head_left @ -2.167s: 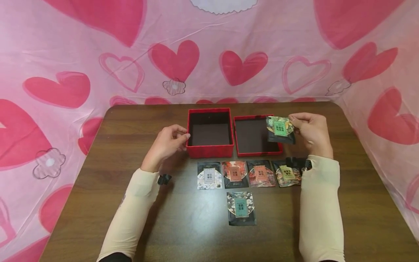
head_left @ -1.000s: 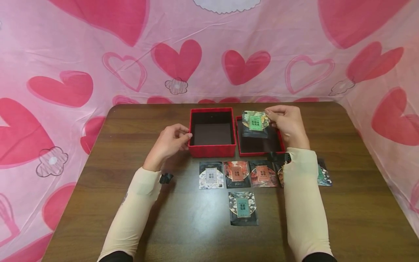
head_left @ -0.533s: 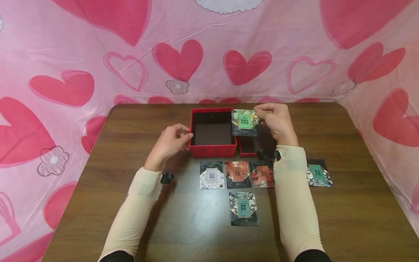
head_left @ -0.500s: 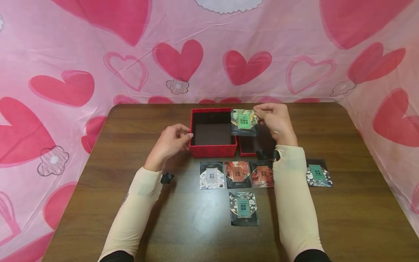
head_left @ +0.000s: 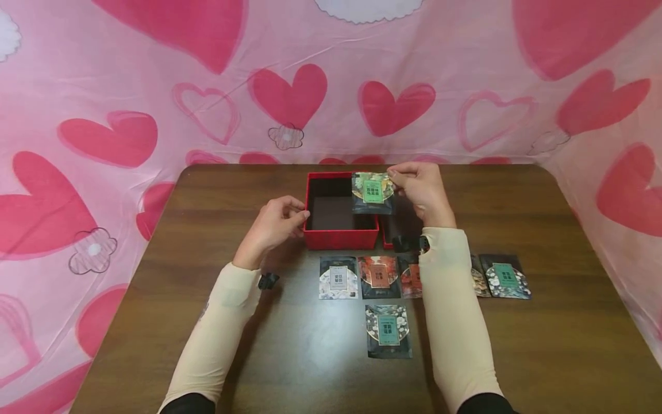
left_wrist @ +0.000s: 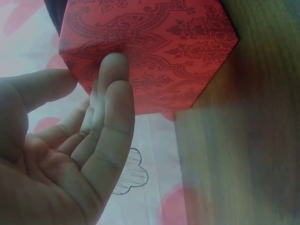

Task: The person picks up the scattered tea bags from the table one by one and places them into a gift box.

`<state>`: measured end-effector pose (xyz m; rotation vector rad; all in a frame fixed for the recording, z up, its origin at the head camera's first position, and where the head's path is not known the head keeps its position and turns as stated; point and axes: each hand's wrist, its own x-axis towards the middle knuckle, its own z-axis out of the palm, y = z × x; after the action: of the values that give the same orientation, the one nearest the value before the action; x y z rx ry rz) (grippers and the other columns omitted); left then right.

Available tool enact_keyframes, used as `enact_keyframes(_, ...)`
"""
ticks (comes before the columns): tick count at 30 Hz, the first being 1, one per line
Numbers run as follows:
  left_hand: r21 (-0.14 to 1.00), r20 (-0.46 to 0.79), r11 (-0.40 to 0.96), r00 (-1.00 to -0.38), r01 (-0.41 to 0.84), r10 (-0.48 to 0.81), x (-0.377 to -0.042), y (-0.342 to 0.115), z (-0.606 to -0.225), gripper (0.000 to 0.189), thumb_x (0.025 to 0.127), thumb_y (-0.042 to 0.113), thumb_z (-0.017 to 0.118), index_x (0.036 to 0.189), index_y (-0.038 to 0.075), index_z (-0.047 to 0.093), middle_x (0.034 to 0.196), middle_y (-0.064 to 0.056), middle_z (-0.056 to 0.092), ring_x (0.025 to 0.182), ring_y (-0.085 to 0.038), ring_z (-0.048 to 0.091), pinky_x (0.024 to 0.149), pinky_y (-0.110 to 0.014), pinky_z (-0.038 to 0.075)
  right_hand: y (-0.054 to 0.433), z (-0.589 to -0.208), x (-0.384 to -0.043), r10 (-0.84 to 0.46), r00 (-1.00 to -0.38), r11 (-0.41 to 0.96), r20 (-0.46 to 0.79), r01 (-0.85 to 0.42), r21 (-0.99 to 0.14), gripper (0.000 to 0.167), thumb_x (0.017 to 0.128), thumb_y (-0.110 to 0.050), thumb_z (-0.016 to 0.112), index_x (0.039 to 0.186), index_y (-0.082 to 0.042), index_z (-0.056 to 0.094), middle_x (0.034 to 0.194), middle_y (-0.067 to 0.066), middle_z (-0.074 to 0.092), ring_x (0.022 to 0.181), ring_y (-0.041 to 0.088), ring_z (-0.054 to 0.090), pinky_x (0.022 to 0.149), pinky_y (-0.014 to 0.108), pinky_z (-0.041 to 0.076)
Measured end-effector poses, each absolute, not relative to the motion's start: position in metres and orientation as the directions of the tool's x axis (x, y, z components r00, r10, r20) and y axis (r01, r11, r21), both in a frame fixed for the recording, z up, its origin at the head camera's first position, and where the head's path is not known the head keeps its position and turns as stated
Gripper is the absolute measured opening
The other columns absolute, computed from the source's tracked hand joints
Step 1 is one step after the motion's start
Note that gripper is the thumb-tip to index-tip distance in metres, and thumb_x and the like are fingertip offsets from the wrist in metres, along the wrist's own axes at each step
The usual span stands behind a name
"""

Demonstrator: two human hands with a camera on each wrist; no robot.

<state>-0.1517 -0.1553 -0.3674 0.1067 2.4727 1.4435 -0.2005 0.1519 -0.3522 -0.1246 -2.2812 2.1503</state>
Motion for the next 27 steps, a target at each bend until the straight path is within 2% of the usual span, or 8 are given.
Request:
enact_keyframes(3,0.861,-0.204,0.503,-0.958,-0.079,0.199,-0.152,-0.154,-0.368,0.029,0.095,0.019,0.072,0.118,0.004,0.062,0.090,-0.014,0.069,0.080,-0.041,0.071,0.078,-0.052,0.058,0.145,-0.352,-0.202,0.068,-0.996,0.064,-0.061,0.065,-0.996,0.025,0.094,-0.003,0.069,0.111,0.016,0.067,0.072,-0.004,0.068,0.057,0.007,0.058,0.053,0.021,0.049)
enact_keyframes(12,0.857,-0.216,0.507,-0.959,-0.096,0.184,-0.153,-0.155,-0.368,0.028,0.095,0.018,0.071,0.118,0.004,0.062,0.090,-0.016,0.068,0.080,-0.041,0.070,0.079,-0.052,0.058,0.113,-0.348,-0.207,0.058,-0.994,0.054,-0.096,0.099,-0.994,0.018,0.093,-0.007,0.071,0.105,0.007,0.073,0.079,0.002,0.070,0.062,0.011,0.060,0.054,0.025,0.048)
enact_keyframes(17,0.856,-0.221,0.508,-0.957,-0.098,0.188,-0.154,-0.154,-0.368,0.028,0.095,0.018,0.072,0.118,0.005,0.063,0.091,-0.014,0.069,0.081,-0.041,0.071,0.078,-0.051,0.059,0.110,-0.348,-0.207,0.053,-0.991,0.049,-0.125,0.128,-0.991,0.021,0.094,-0.008,0.071,0.107,0.008,0.071,0.080,0.003,0.070,0.063,0.012,0.060,0.052,0.024,0.047)
enact_keyframes(27,0.861,-0.206,0.501,-0.960,-0.085,0.191,-0.154,-0.154,-0.368,0.026,0.095,0.016,0.071,0.117,0.003,0.062,0.089,-0.015,0.069,0.079,-0.041,0.071,0.077,-0.052,0.059,0.109,-0.349,-0.208,0.064,-0.990,0.060,-0.128,0.132,-0.989,0.018,0.094,-0.008,0.070,0.106,0.006,0.072,0.080,0.002,0.069,0.062,0.011,0.060,0.051,0.023,0.046)
